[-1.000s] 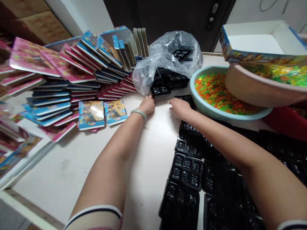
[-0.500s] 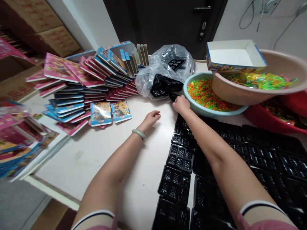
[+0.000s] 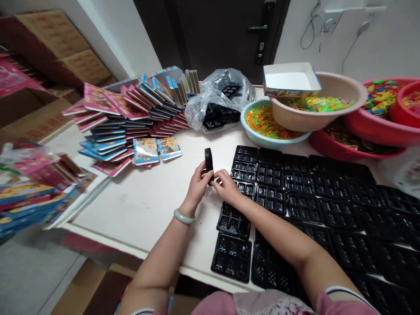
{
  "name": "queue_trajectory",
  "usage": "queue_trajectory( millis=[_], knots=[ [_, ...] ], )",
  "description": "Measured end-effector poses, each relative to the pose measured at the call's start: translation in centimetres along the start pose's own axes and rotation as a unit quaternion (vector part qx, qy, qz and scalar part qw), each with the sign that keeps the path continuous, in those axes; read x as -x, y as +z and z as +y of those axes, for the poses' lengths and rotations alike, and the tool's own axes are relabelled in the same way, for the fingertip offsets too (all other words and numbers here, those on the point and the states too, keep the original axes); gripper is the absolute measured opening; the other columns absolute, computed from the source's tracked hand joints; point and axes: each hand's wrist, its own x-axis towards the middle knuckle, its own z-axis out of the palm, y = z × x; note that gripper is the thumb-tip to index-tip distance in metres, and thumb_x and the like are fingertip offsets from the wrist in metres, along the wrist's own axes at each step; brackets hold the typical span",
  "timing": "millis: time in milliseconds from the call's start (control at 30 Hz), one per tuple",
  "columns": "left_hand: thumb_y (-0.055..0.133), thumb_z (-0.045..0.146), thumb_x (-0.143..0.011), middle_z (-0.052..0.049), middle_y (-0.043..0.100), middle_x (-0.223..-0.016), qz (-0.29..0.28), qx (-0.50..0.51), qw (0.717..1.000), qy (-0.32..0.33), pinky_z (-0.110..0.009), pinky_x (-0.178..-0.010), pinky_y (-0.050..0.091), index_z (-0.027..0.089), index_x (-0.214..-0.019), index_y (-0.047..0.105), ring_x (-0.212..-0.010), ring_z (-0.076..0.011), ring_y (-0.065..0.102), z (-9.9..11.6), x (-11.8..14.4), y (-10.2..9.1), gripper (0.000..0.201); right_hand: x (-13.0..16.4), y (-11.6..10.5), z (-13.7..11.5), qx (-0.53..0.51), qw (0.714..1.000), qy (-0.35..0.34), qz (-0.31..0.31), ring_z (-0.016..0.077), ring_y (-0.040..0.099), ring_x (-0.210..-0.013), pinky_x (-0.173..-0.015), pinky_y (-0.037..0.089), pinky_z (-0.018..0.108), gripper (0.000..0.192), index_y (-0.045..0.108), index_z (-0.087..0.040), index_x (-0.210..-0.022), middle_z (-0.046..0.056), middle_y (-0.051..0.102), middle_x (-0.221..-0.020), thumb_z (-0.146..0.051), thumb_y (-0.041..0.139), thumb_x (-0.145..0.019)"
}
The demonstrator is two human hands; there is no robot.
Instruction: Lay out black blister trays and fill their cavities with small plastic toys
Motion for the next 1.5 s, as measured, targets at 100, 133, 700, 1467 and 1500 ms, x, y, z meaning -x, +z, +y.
queue_trajectory(
  millis=[100,133,700,1467,1500],
  knots=[
    [0.062,0.035,-0.084,-0.011,0.056,-0.125,0.014,-0.06,0.998,0.005,-0.04,-0.092,0.052,0.024,-0.129,0.053,-0.109,-0.0229,0.06,0.0,2.6,-0.8,0.048,1.3,-0.1,-1.2,-0.1,0.994,0.033,0.004,0.0136,0.058,-0.073,-0.06,0.049,0.027,0.016,0.063,-0.023,-0.092,0.003,0.059,-0.099,-0.032,0.056,-0.081],
    [0.064,0.034,-0.083,-0.012,0.052,-0.129,0.014,-0.084,0.996,0.009,-0.041,-0.093,0.052,0.024,-0.127,0.055,-0.115,-0.0248,0.057,0.0,3.4,-0.8,0.046,1.6,-0.2,-1.5,-0.118,0.992,0.045,0.011,0.0135,0.057,-0.071,-0.058,0.047,0.026,0.016,0.064,-0.023,-0.088,0.003,0.06,-0.094,-0.035,0.058,-0.079],
    [0.066,0.04,-0.078,-0.006,0.062,-0.104,0.189,-0.018,0.98,0.058,-0.035,-0.092,0.05,0.02,-0.105,0.054,-0.099,-0.0192,0.06,-2.5,2.6,-3.1,0.035,-3.1,1.4,0.5,-0.355,0.886,0.245,0.17,0.009,0.057,-0.059,-0.063,0.054,0.024,0.03,0.047,-0.022,-0.071,-0.006,0.053,-0.061,-0.04,0.072,-0.073],
    [0.069,0.039,-0.075,-0.013,0.057,-0.129,0.001,-0.086,0.996,0.028,-0.036,-0.082,0.054,0.019,-0.096,0.062,-0.115,-0.0262,0.058,-1.2,2.9,-1.4,0.03,-0.2,0.8,0.0,-0.242,0.954,0.175,0.032,0.0083,0.044,-0.042,-0.044,0.037,0.022,0.026,0.055,-0.02,-0.064,-0.008,0.049,-0.046,-0.038,0.075,-0.065],
    [0.069,0.039,-0.075,-0.012,0.059,-0.125,0.026,-0.074,0.997,0.021,-0.035,-0.08,0.055,0.019,-0.095,0.062,-0.112,-0.0251,0.06,-1.3,2.6,-1.5,0.029,-0.8,1.0,0.3,-0.262,0.945,0.19,0.045,0.0082,0.045,-0.042,-0.045,0.04,0.022,0.026,0.054,-0.02,-0.063,-0.008,0.049,-0.047,-0.036,0.075,-0.066]
  ],
)
